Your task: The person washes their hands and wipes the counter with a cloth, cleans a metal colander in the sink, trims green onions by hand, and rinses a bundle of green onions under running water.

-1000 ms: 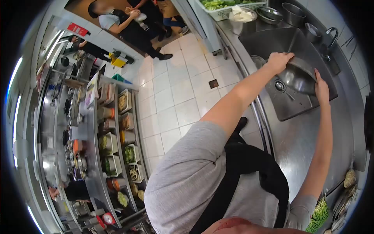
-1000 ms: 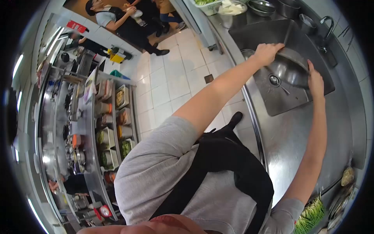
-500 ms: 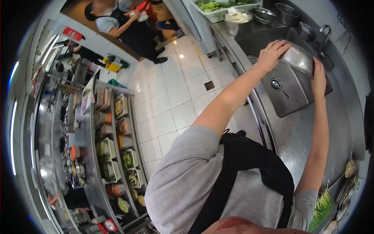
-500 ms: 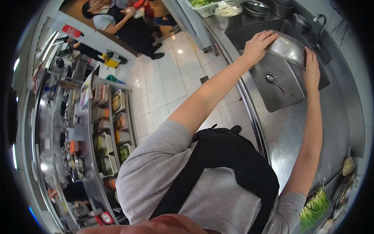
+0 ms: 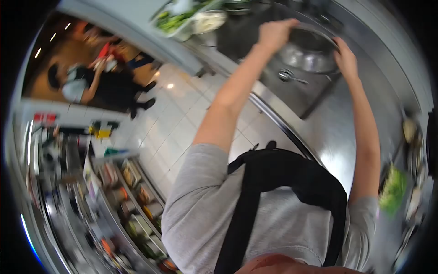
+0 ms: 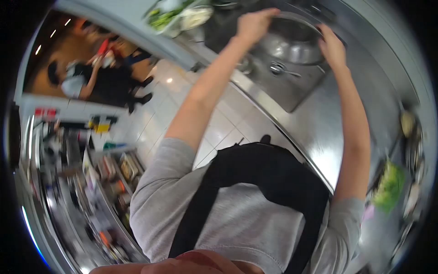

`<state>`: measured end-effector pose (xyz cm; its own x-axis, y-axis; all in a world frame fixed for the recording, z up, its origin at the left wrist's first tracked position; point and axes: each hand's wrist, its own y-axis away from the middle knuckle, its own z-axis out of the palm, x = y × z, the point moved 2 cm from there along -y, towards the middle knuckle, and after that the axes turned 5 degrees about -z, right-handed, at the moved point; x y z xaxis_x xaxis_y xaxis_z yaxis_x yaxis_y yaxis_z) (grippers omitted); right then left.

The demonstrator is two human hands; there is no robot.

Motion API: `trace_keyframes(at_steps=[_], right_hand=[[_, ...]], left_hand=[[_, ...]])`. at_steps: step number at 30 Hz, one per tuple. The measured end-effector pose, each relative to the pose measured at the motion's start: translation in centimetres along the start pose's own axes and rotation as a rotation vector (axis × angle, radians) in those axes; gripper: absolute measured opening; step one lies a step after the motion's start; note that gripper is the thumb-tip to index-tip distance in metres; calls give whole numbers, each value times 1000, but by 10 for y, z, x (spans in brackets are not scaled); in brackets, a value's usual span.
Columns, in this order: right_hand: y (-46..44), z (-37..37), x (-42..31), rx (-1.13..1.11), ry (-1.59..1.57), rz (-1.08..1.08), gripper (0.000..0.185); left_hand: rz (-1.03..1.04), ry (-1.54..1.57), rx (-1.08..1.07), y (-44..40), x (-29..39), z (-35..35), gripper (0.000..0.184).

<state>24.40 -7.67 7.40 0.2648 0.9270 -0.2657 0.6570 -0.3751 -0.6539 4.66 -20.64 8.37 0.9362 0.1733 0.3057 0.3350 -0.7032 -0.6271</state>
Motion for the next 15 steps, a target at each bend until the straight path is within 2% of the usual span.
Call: trace_keyframes(at_steps=[1,2,3,4,5,6,7,9,10,11,13,15], right_hand=[[0,-2,11,-57,-59,165,39],[4,-8,15,10,-1,137,39],[9,-17,18,121,-54,52,40],[19,-32,18,134,-90,154,43],[27,-44,22,151,-131,254,45],[38,-53,35,181,-156,346,48],[56,-65,49,222,-178,434,51],[99,-89,69,242,-277,841,54],[123,-96,78,311,-482,1017,53],[149,-102,88,387,-705,1170,53],[195,-109,110,431,-883,1253,49],[209,-128,97,481,-1076,1304,45]], left_hand=[[-25,48,49,-8,7,6,26],[-25,171,134,-12,24,-7,30],[73,326,231,-17,27,-3,42],[136,428,207,-20,53,-22,51],[258,263,402,-22,48,-16,58],[218,335,328,-17,51,-21,71],[101,472,244,-7,59,-29,72],[-156,752,139,28,55,-15,64],[-296,820,49,51,58,-10,59],[-350,857,-13,76,55,4,57],[-436,849,-194,122,60,27,51],[-448,847,-300,145,87,38,48]])
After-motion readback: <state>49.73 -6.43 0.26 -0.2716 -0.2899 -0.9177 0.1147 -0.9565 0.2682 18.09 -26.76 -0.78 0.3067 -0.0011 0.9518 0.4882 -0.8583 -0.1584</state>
